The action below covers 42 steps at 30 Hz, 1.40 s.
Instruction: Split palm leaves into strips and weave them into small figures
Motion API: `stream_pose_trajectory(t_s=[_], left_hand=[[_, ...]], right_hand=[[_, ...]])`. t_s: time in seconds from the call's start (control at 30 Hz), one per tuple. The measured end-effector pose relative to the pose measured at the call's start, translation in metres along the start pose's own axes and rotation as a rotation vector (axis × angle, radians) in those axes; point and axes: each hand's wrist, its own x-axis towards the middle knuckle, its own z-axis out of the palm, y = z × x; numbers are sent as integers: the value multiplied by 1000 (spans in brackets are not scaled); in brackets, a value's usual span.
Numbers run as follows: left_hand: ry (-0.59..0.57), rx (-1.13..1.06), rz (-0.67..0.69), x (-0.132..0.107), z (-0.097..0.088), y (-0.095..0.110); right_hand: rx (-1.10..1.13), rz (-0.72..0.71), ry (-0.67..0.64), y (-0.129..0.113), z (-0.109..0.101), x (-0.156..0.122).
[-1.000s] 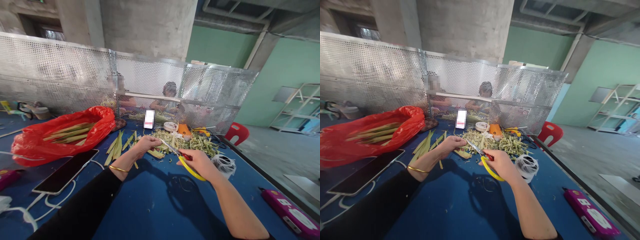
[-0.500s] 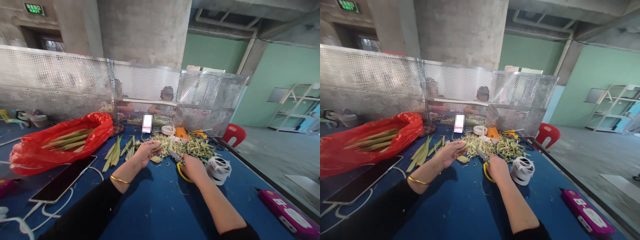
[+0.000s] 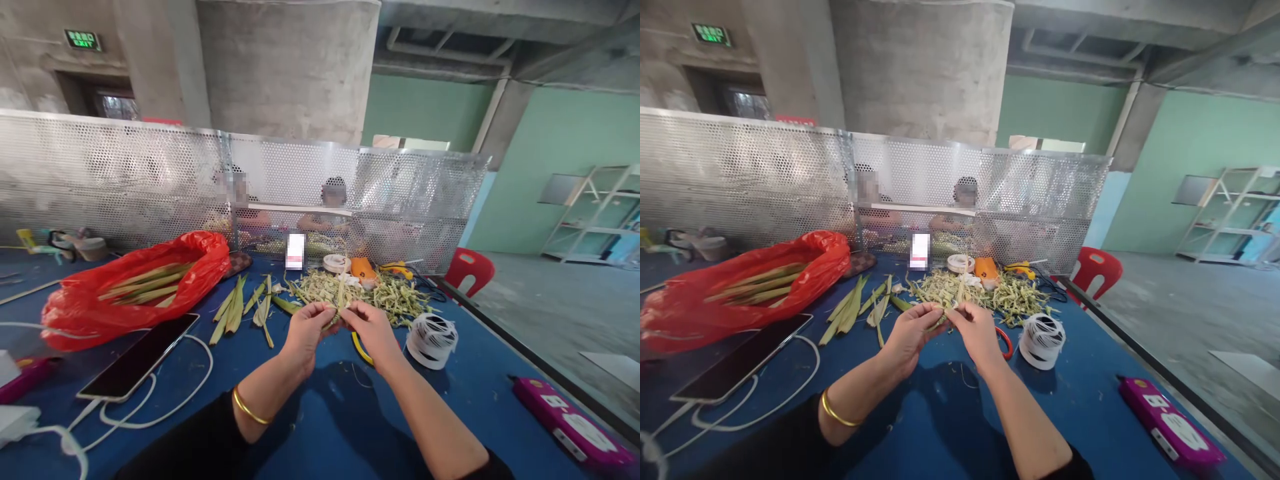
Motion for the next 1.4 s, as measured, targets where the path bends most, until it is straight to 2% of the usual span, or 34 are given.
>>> stream_pose_trajectory(t_s=[0.23, 0.4, 0.6, 0.7, 0.9, 1.1, 1.27, 1.4], left_hand=[[3, 164, -113, -22, -24, 9], [-76, 347, -106, -30, -29, 3], [-13, 205, -118, -28, -29, -3], [1, 161, -98, -29, -29, -2], [-67, 161, -123, -32, -27, 1], [-5, 166, -121, -28, -29, -2], [15, 40, -143, -23, -32, -2], [55, -46, -109, -22, -33, 0]], right_hand=[[43, 75, -10, -1, 4, -5], [32, 91, -78, -5, 8, -11], [107, 142, -33, -9, 6, -12], [94, 154, -58, -8, 5, -11], [-151, -11, -115, -8, 9, -16], [-239, -61, -140, -11, 10, -18], [-83, 33, -64, -7, 13, -17], [41, 171, -232, -7, 23, -22]])
